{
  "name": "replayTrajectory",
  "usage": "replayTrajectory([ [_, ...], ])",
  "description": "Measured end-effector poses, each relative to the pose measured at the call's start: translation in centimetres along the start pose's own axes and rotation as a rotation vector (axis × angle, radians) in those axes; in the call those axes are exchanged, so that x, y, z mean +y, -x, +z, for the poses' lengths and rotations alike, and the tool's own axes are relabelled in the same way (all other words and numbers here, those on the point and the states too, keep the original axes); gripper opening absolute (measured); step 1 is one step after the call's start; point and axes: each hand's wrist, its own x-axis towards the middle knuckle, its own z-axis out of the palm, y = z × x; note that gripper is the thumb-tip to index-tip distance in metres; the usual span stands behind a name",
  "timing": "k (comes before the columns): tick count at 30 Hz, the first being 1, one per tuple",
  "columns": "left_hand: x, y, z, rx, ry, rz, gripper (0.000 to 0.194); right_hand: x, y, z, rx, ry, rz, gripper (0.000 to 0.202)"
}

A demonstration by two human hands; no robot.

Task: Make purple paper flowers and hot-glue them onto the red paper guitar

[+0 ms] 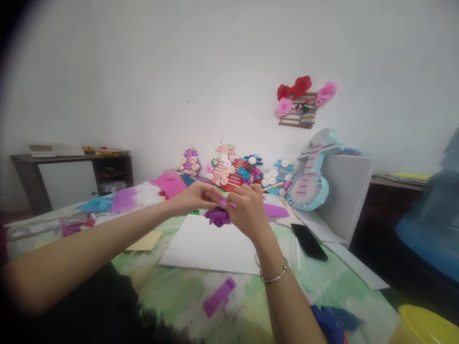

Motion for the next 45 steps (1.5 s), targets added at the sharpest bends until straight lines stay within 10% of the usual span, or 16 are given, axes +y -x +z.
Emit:
replayTrajectory([
  [26, -1.0, 0.1, 0.1, 0.032, -0.512, 0.147, 0.012, 0.0, 0.2, 1.3, -0.051, 0.078, -0.112, 0.014],
  [39, -1.1, -0.2, -0.2, -0.034, -0.116, -0.039, 0.026, 0.0, 0.1, 1.2, -0.05, 0.032, -0.127, 0.016],
  [45, -0.9, -0.4, -0.5, 0.107, 0.008, -0.071, 0.026, 0.4, -0.3, 0.4, 0.214, -0.145, -0.078, 0.016],
])
